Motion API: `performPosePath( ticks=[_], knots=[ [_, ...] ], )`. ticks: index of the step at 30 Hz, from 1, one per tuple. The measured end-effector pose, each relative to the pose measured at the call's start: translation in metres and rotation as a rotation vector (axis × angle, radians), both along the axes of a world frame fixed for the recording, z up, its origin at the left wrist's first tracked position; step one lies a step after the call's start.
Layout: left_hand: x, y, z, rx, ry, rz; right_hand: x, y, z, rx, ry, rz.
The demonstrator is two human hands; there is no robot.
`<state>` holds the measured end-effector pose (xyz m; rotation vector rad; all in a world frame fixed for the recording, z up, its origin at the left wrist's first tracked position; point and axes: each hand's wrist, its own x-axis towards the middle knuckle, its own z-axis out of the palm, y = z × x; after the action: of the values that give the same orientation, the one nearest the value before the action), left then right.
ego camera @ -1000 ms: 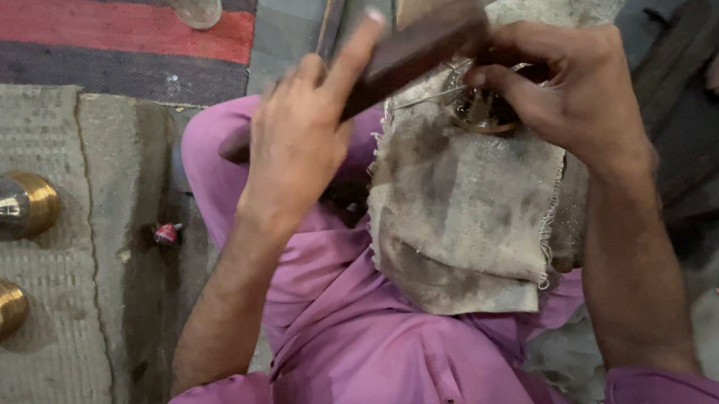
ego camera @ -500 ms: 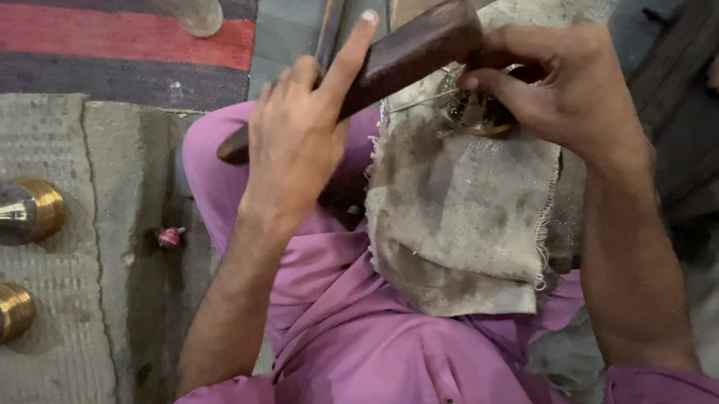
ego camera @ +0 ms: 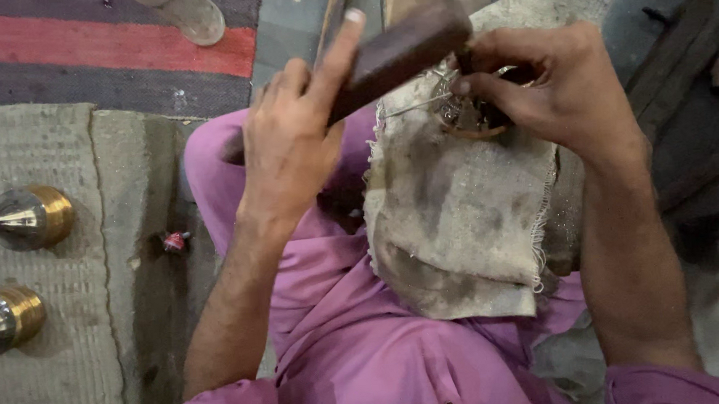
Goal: The person sits cross-legged and uses a hammer and chisel to engrave a decorative pattern on a small brass object placed on a cloth. The person repeatedly strikes the chisel with the hammer to create fine details on the metal surface.
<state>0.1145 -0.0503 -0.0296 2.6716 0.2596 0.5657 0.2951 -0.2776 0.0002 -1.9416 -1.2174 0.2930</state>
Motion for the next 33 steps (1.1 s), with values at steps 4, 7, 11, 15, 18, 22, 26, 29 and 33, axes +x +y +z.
performPosePath(
  ticks=[4,7,11,15,18,22,26,29,33],
  knots=[
    [0.001,-0.004,0.002,-0.015,0.065,-0.006,0.003,-0.001,-0.003,0.005,-0.019,-0.006],
    [0.0,-0.004,0.004,0.0,0.099,0.016,0.005,0.0,-0.004,-0.024,-0.01,-0.018],
    [0.002,-0.005,0.004,0.069,0.123,0.016,0.005,-0.006,-0.002,0.015,0.082,0.004],
    [0.003,-0.006,0.002,-0.179,-0.081,-0.075,0.01,-0.006,-0.003,0.047,0.102,0.019],
    [0.002,-0.011,0.0,0.004,0.063,0.003,0.011,-0.007,-0.006,0.054,0.105,0.003],
    [0.005,-0.014,-0.001,-0.003,0.004,0.036,0.014,-0.008,-0.007,0.046,0.14,-0.003],
    [0.01,-0.012,0.003,0.063,0.083,0.039,0.015,-0.011,-0.005,0.008,0.143,0.022],
    [0.009,-0.013,0.006,-0.289,-0.107,-0.135,0.016,-0.011,-0.004,0.022,0.147,-0.03],
    [0.007,-0.016,0.005,0.112,0.208,0.025,0.02,-0.013,-0.003,0.013,0.106,0.026]
  ],
)
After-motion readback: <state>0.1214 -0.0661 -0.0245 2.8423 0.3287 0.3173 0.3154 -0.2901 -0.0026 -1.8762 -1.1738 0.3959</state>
